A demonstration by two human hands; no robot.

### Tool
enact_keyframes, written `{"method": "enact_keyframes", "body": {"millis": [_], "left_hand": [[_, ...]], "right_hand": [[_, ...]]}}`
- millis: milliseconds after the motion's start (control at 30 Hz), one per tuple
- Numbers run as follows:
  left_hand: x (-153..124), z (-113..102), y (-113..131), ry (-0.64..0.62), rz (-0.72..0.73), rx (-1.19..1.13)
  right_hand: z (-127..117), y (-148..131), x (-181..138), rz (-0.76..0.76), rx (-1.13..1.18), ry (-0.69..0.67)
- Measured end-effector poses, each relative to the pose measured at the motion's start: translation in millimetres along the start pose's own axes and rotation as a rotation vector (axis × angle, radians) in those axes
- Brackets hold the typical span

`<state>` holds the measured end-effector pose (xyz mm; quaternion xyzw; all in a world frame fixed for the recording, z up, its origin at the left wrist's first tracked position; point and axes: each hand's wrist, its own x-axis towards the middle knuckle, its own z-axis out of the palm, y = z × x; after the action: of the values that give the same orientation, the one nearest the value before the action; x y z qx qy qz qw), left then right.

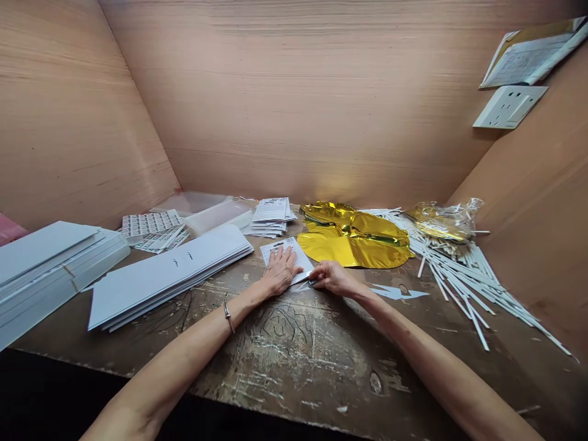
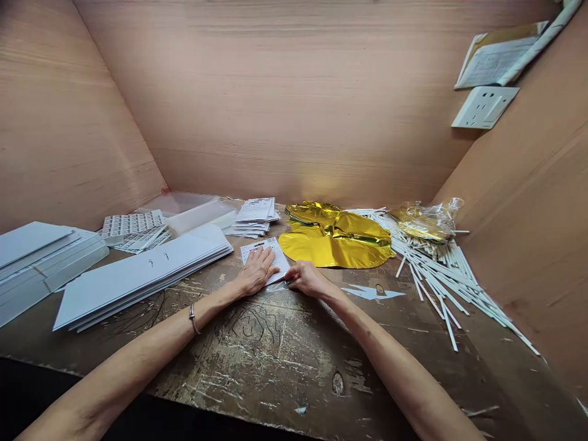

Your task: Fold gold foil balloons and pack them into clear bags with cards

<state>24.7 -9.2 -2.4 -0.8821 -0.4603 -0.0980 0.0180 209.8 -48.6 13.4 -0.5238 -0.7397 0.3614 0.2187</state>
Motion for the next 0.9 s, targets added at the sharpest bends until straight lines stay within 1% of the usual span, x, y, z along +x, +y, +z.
{"method": "enact_keyframes", "body": {"millis": [100, 167, 233, 333, 400, 433, 467, 533, 567, 600, 633, 667, 700, 767, 800, 833, 867, 900], "left_hand": [[3, 6, -2, -0.075, 0.011, -0.025], [4, 8, -2, -0.085, 0.017, -0.032], [4, 9, -3, -0.090, 0.013, -0.032], [4, 12, -4, -0.097, 0.012, -0.034], [5, 13, -4, -0.103, 0.010, -0.039], [5, 13, -4, -0.106, 0.010, -0.041], [5, 13, -4, -0.109, 0.009, -0.044], [5, 12, -4, -0.114, 0.012, -0.048], [5, 12, -4, -0.115, 0.014, -0.050], [5, 12, -4, -0.115, 0.013, -0.053], [5, 11, -4, -0.113, 0.014, -0.058], [6, 11, -4, -0.111, 0.020, -0.066], [6, 10, -5, -0.108, 0.028, -0.077], [7, 7, -7, -0.088, 0.043, -0.110], [6, 3, -8, -0.061, 0.050, -0.130], [4, -1, -10, -0.024, 0.065, -0.154], [1, -7, -11, 0.017, 0.092, -0.180], [-5, -13, -13, 0.056, 0.132, -0.209]], "right_hand": [[0, -2, 0, -0.187, -0.358, 0.003], [0, -4, -1, -0.245, -0.508, -0.012], [0, -6, -2, -0.231, -0.602, -0.010], [5, -13, -10, -0.128, -0.630, 0.002], [12, -23, -22, -0.075, -0.552, -0.020], [15, -29, -31, -0.059, -0.470, -0.055], [18, -35, -41, -0.050, -0.360, -0.109], [18, -47, -61, -0.060, -0.090, -0.258], [13, -51, -69, -0.083, 0.036, -0.337], [5, -53, -76, -0.118, 0.131, -0.378], [-7, -51, -80, -0.152, 0.174, -0.347], [-23, -47, -83, -0.170, 0.144, -0.229], [-41, -39, -83, -0.165, 0.057, -0.047], [-76, -19, -80, -0.105, -0.167, 0.355], [-90, -8, -78, -0.065, -0.269, 0.518], [-100, 3, -75, -0.030, -0.371, 0.635], [-104, 12, -73, -0.012, -0.474, 0.705], [-103, 20, -70, -0.022, -0.581, 0.730]]}}
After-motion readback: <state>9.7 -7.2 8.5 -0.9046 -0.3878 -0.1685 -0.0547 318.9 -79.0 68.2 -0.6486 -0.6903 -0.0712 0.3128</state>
